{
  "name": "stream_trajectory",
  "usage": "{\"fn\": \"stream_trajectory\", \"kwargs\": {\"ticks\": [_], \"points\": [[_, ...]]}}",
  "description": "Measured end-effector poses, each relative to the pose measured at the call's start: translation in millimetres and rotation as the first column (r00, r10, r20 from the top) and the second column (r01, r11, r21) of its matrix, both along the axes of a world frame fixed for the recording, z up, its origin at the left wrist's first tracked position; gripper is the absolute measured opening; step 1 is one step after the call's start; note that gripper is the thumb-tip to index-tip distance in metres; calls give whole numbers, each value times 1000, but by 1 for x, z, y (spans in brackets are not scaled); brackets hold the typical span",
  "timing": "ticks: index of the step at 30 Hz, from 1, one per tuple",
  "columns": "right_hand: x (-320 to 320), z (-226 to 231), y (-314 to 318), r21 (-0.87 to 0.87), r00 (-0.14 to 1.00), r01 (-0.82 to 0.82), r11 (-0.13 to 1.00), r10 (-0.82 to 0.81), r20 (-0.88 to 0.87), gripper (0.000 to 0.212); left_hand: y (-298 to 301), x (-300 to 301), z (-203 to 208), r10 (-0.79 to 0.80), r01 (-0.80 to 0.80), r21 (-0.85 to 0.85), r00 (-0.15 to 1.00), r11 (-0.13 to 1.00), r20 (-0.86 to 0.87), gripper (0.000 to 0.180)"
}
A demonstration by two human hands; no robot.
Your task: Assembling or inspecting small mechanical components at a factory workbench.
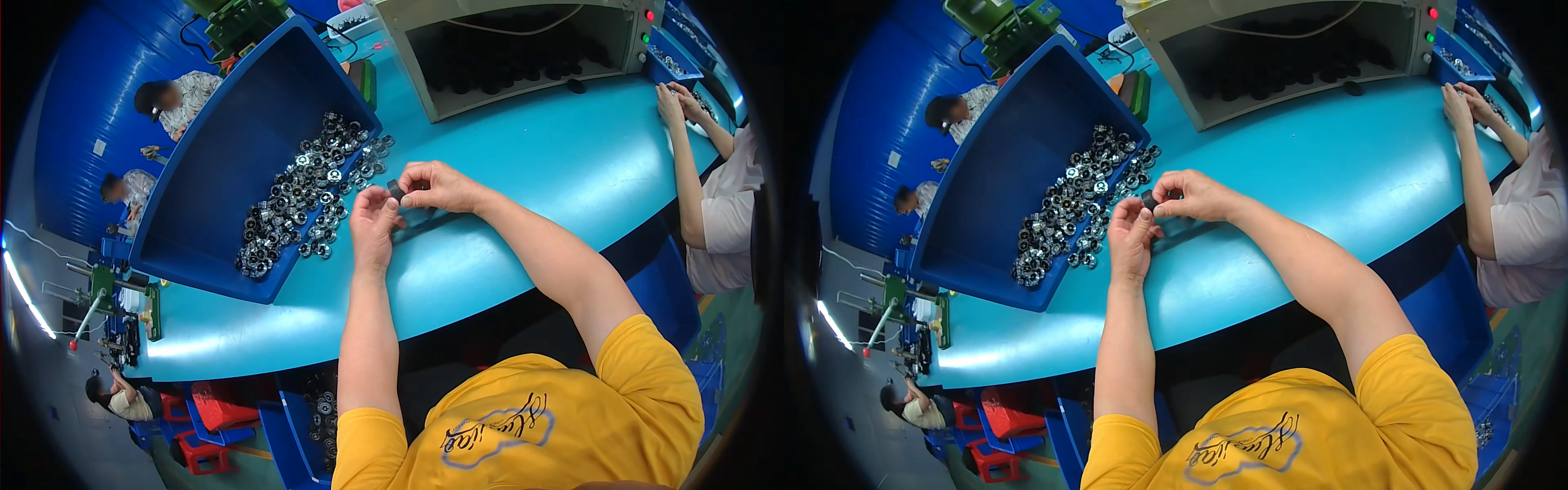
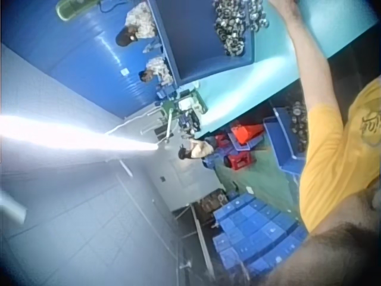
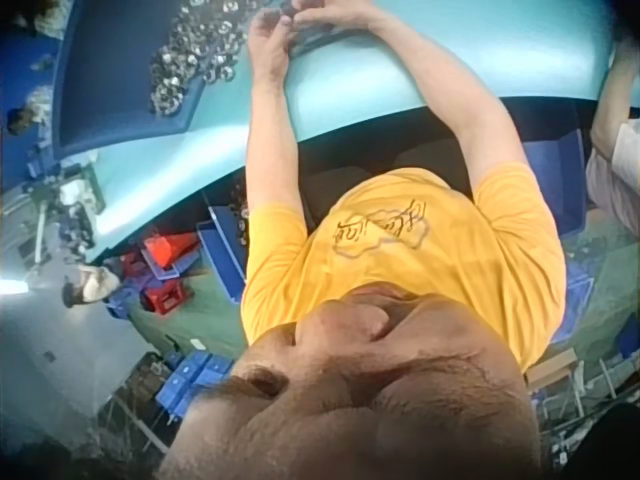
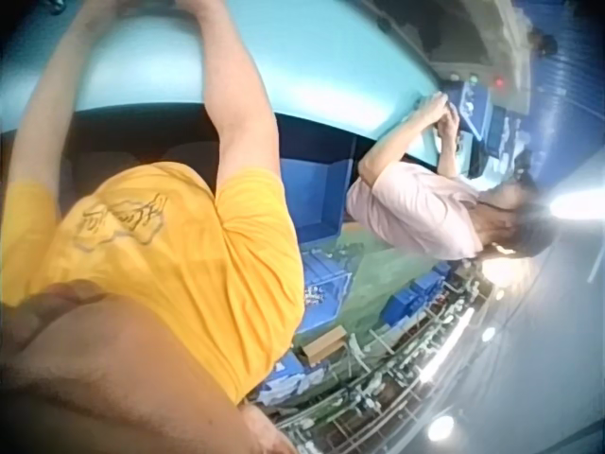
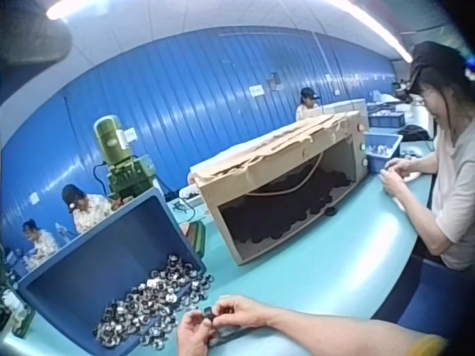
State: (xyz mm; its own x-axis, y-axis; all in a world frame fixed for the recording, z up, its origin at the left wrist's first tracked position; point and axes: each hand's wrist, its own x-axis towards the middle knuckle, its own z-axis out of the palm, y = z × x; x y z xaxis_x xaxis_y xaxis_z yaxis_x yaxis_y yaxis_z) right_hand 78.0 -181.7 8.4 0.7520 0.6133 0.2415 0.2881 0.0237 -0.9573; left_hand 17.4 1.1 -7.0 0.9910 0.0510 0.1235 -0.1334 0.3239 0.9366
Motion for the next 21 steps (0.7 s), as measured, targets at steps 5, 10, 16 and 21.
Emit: {"fn": "stream_trajectory", "kwargs": {"ticks": [5, 10, 16, 21], "points": [[-4, 1, 0, -18, 991, 16, 1000, -19, -133, 21, 3, -2, 11, -7, 7, 23, 1000, 1000, -26, 25], [2, -15, 14, -119, 845, 378, 918, -290, 450, 36, 38, 13, -2, 295, -284, -132, 953, 950, 68, 15], [-24, -14, 35, -439, 706, 404, 802, 31, 708, 44, 41, 12, -6, 251, -235, -200, 967, 951, 55, 17], [-3, -28, 24, -278, 755, 347, 896, -91, 649, 38, 31, 8, 7, 109, -97, -370, 994, 924, 14, 28]]}}
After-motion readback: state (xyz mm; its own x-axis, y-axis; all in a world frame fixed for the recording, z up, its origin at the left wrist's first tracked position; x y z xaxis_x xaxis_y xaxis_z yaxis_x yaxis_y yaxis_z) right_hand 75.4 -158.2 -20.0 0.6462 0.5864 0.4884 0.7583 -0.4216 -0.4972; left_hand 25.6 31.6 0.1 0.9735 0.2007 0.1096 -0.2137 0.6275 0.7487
